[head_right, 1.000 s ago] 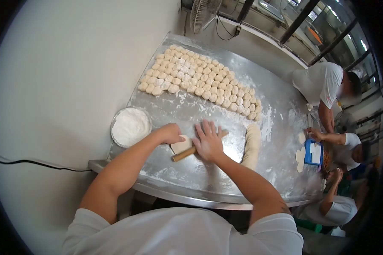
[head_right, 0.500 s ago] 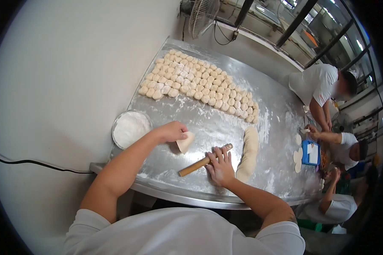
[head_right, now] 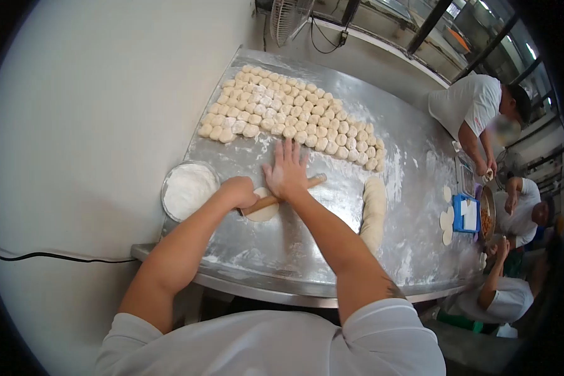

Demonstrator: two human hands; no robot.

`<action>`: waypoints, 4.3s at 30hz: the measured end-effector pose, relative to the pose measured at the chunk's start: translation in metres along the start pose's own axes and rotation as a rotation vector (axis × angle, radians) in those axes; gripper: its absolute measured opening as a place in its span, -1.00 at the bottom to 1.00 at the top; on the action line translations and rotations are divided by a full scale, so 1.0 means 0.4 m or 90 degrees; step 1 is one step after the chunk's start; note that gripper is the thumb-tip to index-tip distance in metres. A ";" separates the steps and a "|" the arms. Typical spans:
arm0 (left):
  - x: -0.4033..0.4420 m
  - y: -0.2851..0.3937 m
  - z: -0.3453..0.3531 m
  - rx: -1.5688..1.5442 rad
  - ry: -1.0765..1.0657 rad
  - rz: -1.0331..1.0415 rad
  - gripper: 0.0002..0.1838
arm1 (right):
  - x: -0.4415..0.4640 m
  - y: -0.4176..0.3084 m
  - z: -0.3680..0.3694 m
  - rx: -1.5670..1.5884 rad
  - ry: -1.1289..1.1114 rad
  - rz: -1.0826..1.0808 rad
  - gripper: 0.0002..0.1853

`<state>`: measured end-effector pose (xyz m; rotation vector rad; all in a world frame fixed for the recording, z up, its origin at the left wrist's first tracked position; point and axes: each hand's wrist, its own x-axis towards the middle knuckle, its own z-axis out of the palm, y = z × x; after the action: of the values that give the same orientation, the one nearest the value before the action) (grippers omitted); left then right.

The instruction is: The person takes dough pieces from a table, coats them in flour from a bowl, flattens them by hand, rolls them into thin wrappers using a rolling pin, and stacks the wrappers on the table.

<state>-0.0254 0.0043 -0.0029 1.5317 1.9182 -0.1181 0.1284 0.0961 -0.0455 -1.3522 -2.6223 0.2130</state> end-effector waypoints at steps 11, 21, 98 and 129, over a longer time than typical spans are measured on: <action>-0.006 0.013 -0.011 -0.281 -0.012 0.063 -0.59 | -0.400 0.176 -0.163 0.077 -0.145 -0.284 -0.30; 0.049 0.254 0.046 0.012 -0.231 0.336 -0.41 | -0.494 0.035 -0.249 0.199 -0.525 -0.199 -0.71; 0.151 0.311 0.073 -0.020 0.226 0.170 -0.60 | -0.445 0.131 -0.313 0.234 -0.508 -0.214 -0.69; -0.008 0.115 0.118 -0.070 -0.064 0.195 -0.59 | -0.390 0.151 -0.148 0.016 -0.164 -0.062 -0.21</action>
<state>0.0369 -0.0060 -0.0223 1.6896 1.5667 0.0444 0.2783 0.0058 -0.0156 -1.2600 -2.8750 0.4304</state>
